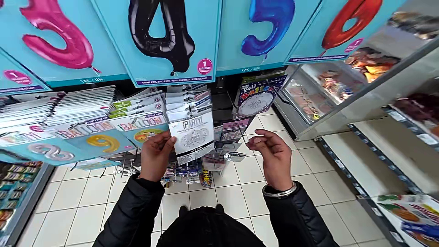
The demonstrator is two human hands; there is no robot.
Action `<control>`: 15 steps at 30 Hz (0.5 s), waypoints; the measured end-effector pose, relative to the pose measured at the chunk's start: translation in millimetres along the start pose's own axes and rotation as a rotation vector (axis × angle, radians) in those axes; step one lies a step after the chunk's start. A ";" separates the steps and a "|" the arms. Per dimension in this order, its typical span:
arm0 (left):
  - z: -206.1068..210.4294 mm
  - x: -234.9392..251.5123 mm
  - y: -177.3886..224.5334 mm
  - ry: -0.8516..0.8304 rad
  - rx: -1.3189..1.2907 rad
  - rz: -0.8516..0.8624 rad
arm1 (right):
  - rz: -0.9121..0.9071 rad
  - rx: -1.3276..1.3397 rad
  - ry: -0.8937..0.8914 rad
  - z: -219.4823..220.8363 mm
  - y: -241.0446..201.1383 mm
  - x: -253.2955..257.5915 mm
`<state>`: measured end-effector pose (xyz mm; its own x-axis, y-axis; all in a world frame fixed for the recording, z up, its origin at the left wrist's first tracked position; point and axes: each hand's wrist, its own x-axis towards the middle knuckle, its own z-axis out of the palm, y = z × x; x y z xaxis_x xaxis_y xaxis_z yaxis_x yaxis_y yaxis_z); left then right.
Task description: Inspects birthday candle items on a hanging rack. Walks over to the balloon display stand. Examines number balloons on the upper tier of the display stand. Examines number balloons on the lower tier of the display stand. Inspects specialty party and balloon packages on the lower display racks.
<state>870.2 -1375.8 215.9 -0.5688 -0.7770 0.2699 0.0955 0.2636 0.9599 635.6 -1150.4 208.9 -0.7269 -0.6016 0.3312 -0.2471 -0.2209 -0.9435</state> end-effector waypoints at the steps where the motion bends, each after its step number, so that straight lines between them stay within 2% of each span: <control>1: -0.4 -2.3 4.0 -0.015 0.010 0.011 | -0.008 0.004 -0.005 -1.0 1.2 1.6; 5: -2.0 -7.8 14.3 -0.081 -0.003 0.083 | -0.030 0.010 -0.008 -5.0 6.3 9.1; 15: 1.3 -10.9 25.1 -0.013 -0.073 0.106 | -0.008 0.010 -0.030 -11.1 12.4 21.1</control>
<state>877.7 -1360.0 236.9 -0.5630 -0.7390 0.3700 0.2146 0.3015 0.9290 610.1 -1157.3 204.0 -0.7055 -0.6223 0.3392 -0.2463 -0.2335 -0.9407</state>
